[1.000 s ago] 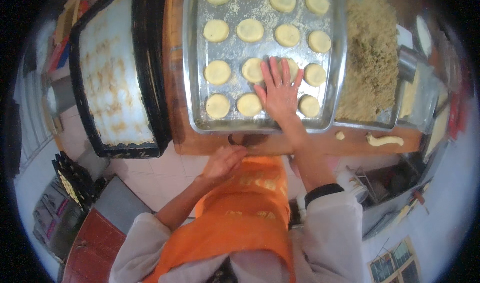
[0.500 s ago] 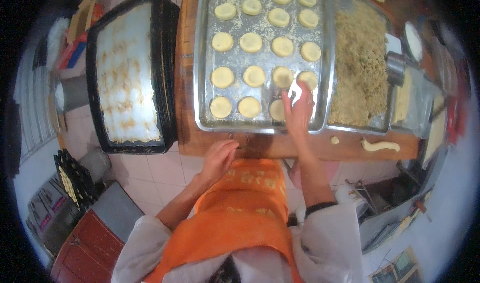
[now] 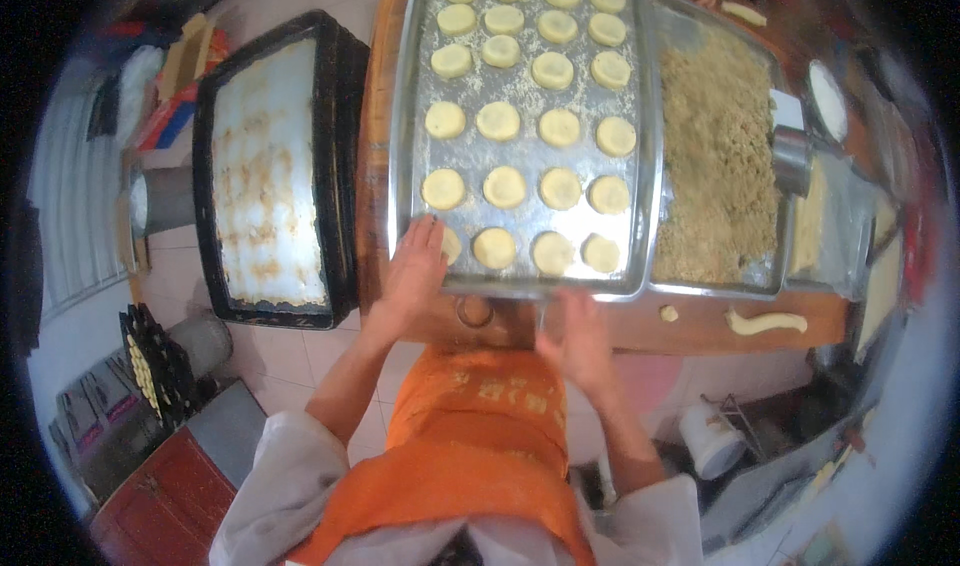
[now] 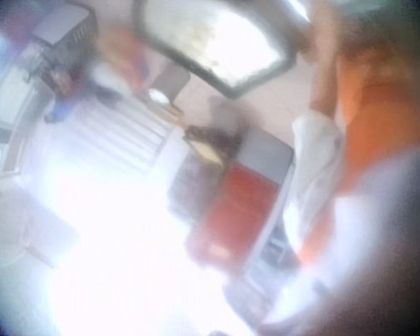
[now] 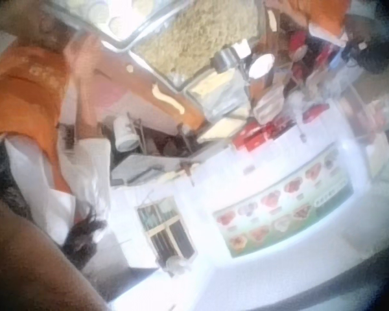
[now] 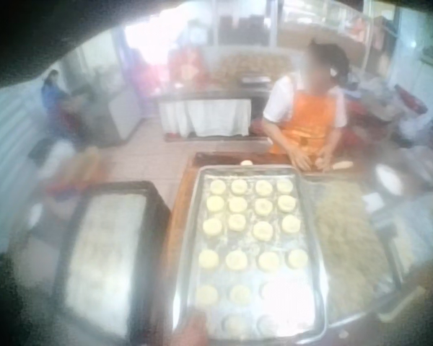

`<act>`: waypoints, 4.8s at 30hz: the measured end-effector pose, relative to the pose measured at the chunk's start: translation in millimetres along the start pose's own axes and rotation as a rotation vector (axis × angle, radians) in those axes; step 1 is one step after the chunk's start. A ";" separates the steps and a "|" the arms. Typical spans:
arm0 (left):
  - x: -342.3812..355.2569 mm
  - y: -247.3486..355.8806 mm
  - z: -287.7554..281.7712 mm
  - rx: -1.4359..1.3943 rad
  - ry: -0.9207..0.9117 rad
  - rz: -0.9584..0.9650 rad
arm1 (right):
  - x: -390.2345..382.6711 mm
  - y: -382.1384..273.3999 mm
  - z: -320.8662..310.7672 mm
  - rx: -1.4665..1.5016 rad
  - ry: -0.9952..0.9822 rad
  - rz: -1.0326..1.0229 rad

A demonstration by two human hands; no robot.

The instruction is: The person picks up a piece of dough, adds a portion of filling by hand, shapes it into a ball, and places it onto a metal baking tray.

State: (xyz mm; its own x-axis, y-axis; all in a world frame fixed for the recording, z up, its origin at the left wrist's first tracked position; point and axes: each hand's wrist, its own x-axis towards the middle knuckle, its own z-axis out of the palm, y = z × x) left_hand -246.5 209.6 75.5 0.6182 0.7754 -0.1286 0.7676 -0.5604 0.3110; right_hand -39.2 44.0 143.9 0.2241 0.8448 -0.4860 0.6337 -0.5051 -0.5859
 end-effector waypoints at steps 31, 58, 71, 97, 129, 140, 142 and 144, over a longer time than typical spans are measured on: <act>-93.6 25.1 17.4 -0.509 0.441 -0.324 | 375.3 -57.1 -57.8 -0.218 0.448 -0.487; -81.4 25.2 -18.3 -0.537 0.379 -0.642 | 427.3 -84.5 -34.9 -0.633 0.567 -0.618; -126.7 27.7 -17.6 -0.451 0.454 -0.578 | 367.9 -63.7 -65.0 -0.568 0.144 -0.513; 21.6 -30.4 21.9 0.087 -0.007 0.289 | -15.8 27.9 119.4 0.254 0.707 0.363; -199.7 -454.1 -104.5 -0.088 0.316 -0.173 | 137.6 -314.6 239.0 0.317 0.018 -0.306; -216.6 -456.3 -101.0 -0.275 0.262 -0.400 | 144.0 -401.7 393.2 -0.126 0.067 -0.743; -217.9 -458.4 -98.0 -0.263 0.255 -0.407 | 146.2 -397.2 406.4 -0.138 0.066 -0.707; -216.7 -459.0 -96.5 -0.257 0.262 -0.420 | 147.3 -394.1 418.1 -0.159 0.062 -0.696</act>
State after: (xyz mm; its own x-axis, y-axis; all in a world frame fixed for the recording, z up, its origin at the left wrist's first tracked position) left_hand -749.1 326.9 51.5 0.1804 0.9816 -0.0623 0.8528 -0.1246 0.5072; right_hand -565.5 293.6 32.1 -0.2332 0.9724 0.0065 0.7442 0.1828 -0.6424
